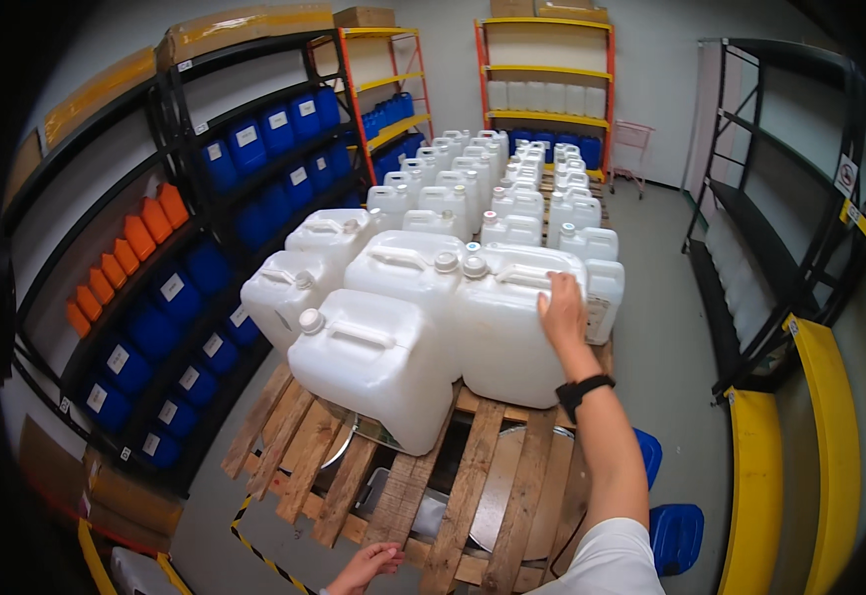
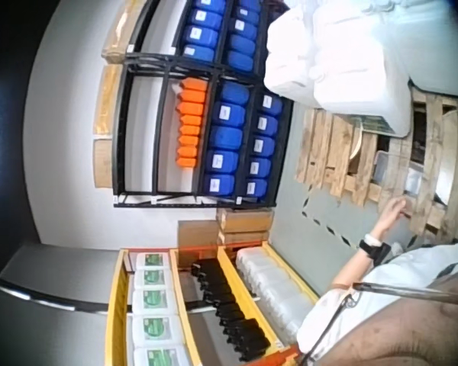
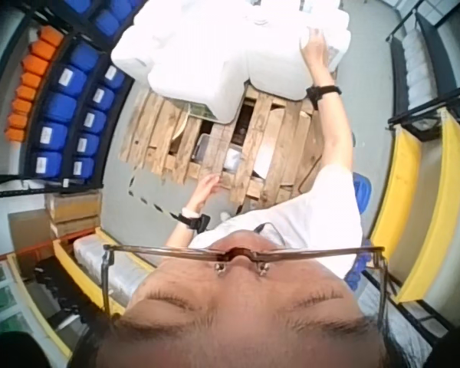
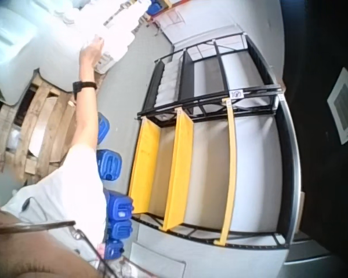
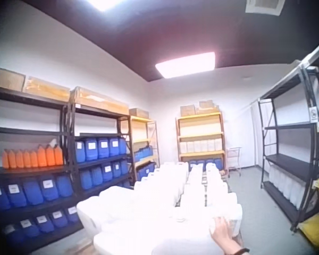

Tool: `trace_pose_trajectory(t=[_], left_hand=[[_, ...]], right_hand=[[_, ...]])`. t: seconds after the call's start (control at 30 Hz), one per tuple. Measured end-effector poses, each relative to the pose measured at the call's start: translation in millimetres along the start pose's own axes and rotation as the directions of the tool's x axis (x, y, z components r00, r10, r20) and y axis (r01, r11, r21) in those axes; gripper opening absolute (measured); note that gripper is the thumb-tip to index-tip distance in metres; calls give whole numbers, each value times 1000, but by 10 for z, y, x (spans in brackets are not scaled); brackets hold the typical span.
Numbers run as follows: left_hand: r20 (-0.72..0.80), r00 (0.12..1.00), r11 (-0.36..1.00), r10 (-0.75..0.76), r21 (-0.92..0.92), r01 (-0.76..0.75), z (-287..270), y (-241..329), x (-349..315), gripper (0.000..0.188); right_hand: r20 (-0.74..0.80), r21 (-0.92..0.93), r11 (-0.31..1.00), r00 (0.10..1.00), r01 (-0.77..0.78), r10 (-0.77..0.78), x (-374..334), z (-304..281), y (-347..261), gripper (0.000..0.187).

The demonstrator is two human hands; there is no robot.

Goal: The person repeatedly picks up white and blue plastic jerrycans from a wooden pallet and places them onto yellow warehouse shelves. The person handles the containers one at a time, arranging them in rows on the shelves and on the pallet throughout the clip.

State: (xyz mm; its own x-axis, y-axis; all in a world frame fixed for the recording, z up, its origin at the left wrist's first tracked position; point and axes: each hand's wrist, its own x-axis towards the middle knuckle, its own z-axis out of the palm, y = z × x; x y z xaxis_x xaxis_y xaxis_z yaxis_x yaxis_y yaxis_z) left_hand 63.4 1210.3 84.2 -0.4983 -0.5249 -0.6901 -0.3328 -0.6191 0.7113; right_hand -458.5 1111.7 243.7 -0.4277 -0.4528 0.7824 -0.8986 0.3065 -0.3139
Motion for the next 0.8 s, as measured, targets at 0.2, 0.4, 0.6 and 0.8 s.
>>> trace_pose_trajectory(t=[0.2, 0.4, 0.6, 0.8], left_hand=[[136, 990, 990, 49, 124, -66, 225, 274, 62, 34], [302, 952, 975, 53, 193, -115, 278, 348, 159, 29], [514, 858, 928, -9, 324, -184, 190, 320, 142, 28], [663, 742, 861, -97, 430, -272, -16, 274, -16, 29]], right_hand=[[143, 237, 968, 988, -86, 52, -1878, -737, -330, 21], [371, 44, 916, 858, -399, 356, -3439, -1610, -626, 17], [244, -206, 755, 714, -623, 656, -4099, -2406, -929, 14], [127, -371, 525, 518, -766, 846, -5031, -3092, -1874, 17]])
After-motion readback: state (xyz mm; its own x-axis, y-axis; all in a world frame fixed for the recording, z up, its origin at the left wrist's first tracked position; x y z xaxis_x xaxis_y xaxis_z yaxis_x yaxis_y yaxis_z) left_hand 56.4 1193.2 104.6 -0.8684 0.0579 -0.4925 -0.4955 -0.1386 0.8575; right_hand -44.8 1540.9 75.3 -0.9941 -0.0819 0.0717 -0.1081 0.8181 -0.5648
